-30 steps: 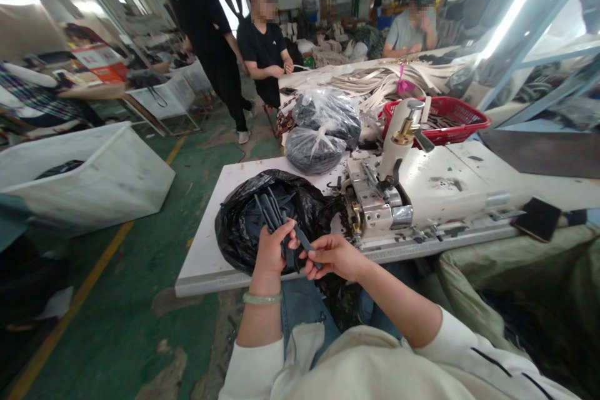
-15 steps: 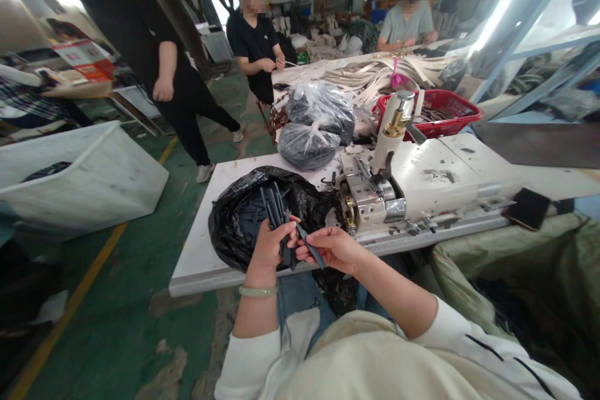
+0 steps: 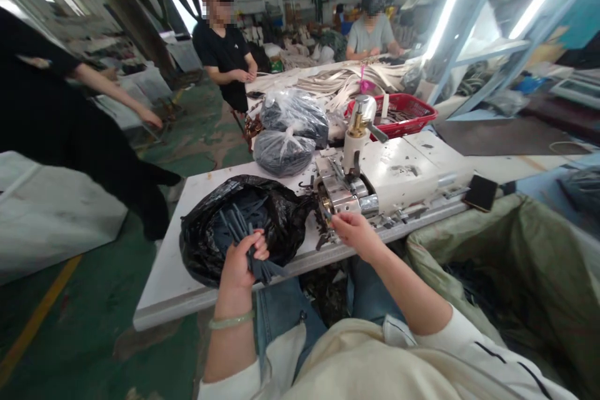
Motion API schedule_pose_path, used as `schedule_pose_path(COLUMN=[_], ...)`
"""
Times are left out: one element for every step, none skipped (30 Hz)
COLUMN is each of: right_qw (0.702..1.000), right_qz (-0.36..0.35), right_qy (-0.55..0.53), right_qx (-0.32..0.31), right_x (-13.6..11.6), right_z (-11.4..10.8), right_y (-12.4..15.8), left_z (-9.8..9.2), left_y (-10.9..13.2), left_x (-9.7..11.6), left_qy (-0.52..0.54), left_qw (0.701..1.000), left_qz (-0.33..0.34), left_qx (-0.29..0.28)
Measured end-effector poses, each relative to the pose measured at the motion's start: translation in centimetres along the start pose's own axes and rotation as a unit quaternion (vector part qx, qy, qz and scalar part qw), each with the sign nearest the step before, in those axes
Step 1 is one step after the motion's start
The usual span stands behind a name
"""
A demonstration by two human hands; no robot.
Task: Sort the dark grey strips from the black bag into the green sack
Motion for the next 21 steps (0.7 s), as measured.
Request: schedule_pose_path(right_qw=[0.999,0.997,0.995,0.993,0.992,0.992,0.992,0.991,0.99,0.989,0.989,0.988,0.987,0.986,0.984,0.983,0.98,0.977,0.972,0.966,0.957], right_qz=[-0.007,-0.007,-0.005,-0.003,0.0,0.002,0.003,0.003,0.004,0.004,0.004,0.003,0.001,-0.001,-0.004,-0.008,-0.013,-0.021,-0.031,-0.045,-0.061], right_qy=[-0.006,-0.018,-0.028,-0.032,-0.033,-0.033,-0.033,-0.033,-0.034,-0.035,-0.036,-0.037,-0.037,-0.036,-0.034,-0.03,-0.025,-0.018,-0.009,0.0,0.011], right_qx=[0.043,0.074,0.096,0.111,0.118,0.122,0.125,0.13,0.136,0.141,0.147,0.152,0.158,0.165,0.173,0.183,0.196,0.212,0.231,0.255,0.283], right_x=[-0.8,-1.4,-2.0,-2.4,-2.7,-2.8,-2.8,-2.7,-2.6,-2.5,-2.5,-2.4,-2.4,-2.4,-2.4,-2.4,-2.5,-2.5,-2.6,-2.8,-3.0], right_z=[-1.7,-3.2,-4.5,-5.4,-6.0,-6.2,-6.2,-6.0,-5.7,-5.5,-5.2,-5.0,-5.0,-4.9,-4.9,-5.0,-5.0,-5.1,-5.2,-5.5,-5.9], right_y=[-0.2,-0.4,-0.6,-0.8,-1.1,-1.3,-1.6,-1.9,-2.1,-2.2,-2.3,-2.3,-2.4,-2.4,-2.4,-2.5,-2.7,-2.8,-2.9,-2.8,-2.5], left_z=[-0.4,-0.7,-0.9,-1.0,-1.0,-0.8,-0.7,-0.5,-0.4,-0.3,-0.3,-0.5,-0.6,-0.8,-1.0,-1.2,-1.4,-1.5,-1.5,-1.4,-1.4], left_y=[0.0,-0.1,-0.1,-0.1,0.0,0.0,0.1,0.2,0.3,0.4,0.5,0.6,0.8,0.9,1.0,1.0,1.1,1.1,1.1,1.1,1.1], left_x=[0.0,0.0,0.0,0.0,-0.1,-0.2,-0.4,-0.5,-0.6,-0.7,-0.8,-0.8,-0.8,-0.8,-0.7,-0.6,-0.5,-0.5,-0.4,-0.4,-0.3], left_qy=[0.015,0.029,0.038,0.043,0.046,0.045,0.043,0.041,0.038,0.035,0.034,0.033,0.033,0.033,0.033,0.033,0.033,0.034,0.035,0.035,0.035], left_qw=[1.0,0.999,0.998,0.998,0.997,0.997,0.997,0.997,0.997,0.997,0.997,0.997,0.997,0.997,0.997,0.997,0.997,0.997,0.997,0.997,0.997], left_qz=[-0.015,-0.026,-0.036,-0.044,-0.049,-0.054,-0.058,-0.06,-0.062,-0.063,-0.063,-0.062,-0.061,-0.059,-0.059,-0.059,-0.058,-0.057,-0.056,-0.054,-0.052], left_qx=[0.011,0.02,0.025,0.029,0.032,0.033,0.032,0.03,0.029,0.028,0.028,0.03,0.034,0.037,0.038,0.039,0.038,0.037,0.035,0.035,0.035])
Point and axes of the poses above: each hand's wrist, its own y-axis away from the middle knuckle, its own z-axis out of the palm, x = y × z, the point moved 1 cm from there along -y, towards the middle knuckle, and after that the axes turned 6 degrees about -y, right-handed, at the moved point
